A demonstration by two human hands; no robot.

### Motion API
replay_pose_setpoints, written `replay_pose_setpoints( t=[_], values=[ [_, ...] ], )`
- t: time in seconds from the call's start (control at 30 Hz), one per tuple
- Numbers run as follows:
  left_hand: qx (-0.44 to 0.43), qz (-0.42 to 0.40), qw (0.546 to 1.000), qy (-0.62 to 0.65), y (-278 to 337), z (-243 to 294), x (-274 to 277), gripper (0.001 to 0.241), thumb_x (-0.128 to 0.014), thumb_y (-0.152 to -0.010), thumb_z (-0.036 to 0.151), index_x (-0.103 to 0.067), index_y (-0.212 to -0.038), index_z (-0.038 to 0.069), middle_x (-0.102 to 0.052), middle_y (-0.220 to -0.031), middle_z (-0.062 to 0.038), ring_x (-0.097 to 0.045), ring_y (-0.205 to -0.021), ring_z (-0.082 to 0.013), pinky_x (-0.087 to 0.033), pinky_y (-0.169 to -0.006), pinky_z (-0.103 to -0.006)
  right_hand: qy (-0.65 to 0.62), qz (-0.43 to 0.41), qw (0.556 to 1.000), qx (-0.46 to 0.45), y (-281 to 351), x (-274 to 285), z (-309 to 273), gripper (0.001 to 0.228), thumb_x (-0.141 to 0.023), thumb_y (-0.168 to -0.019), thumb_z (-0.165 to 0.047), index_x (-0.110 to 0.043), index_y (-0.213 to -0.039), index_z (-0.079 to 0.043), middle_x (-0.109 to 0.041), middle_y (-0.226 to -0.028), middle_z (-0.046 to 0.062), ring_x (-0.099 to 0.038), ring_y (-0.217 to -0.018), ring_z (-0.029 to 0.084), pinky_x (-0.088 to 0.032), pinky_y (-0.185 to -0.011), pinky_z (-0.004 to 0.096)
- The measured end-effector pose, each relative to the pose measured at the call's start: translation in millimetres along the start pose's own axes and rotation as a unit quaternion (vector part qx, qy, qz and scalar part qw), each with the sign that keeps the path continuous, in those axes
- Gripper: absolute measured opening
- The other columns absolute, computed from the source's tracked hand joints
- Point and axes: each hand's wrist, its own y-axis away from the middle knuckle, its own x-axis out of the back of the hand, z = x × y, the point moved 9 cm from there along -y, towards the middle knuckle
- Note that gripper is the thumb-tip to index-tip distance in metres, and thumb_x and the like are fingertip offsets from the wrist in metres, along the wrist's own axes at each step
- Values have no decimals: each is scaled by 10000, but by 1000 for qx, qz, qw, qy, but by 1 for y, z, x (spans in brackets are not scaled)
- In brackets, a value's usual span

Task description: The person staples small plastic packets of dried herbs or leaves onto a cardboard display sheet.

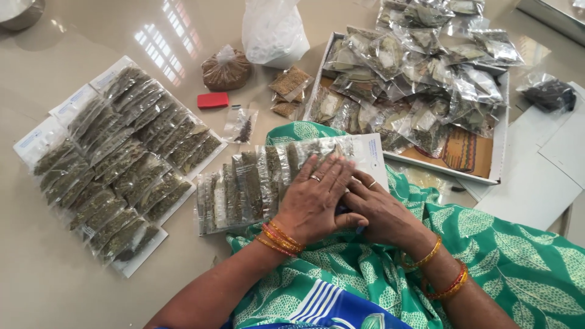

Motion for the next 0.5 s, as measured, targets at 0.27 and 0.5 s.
replay_pose_setpoints(
  t=[0.27, 0.5],
  values=[
    [-21, -76, 990, -121, 5, -7, -17, 832, -718, -763, 543, -492, -1512, 259, -436, -1582, -119, -297, -1511, -301, -32, -1255, -551, -434, 230, 742, -456, 114, -16, 102, 369, -720, -938, -113, -573, -1251, 12, -672, -1120, 265, -682, -1071, 448, -578, -915, 576],
    [-20, -94, 994, -56, 5, -9, -16, 743, -776, -739, 355, -550, -1441, 265, -445, -1584, -86, -293, -1525, -308, -15, -1268, -573, -715, 233, 570, -331, 92, -11, 48, 487, -723, -782, -236, -581, -1217, -70, -710, -1035, 64, -739, -951, 207, -648, -829, 426]
  ],
)
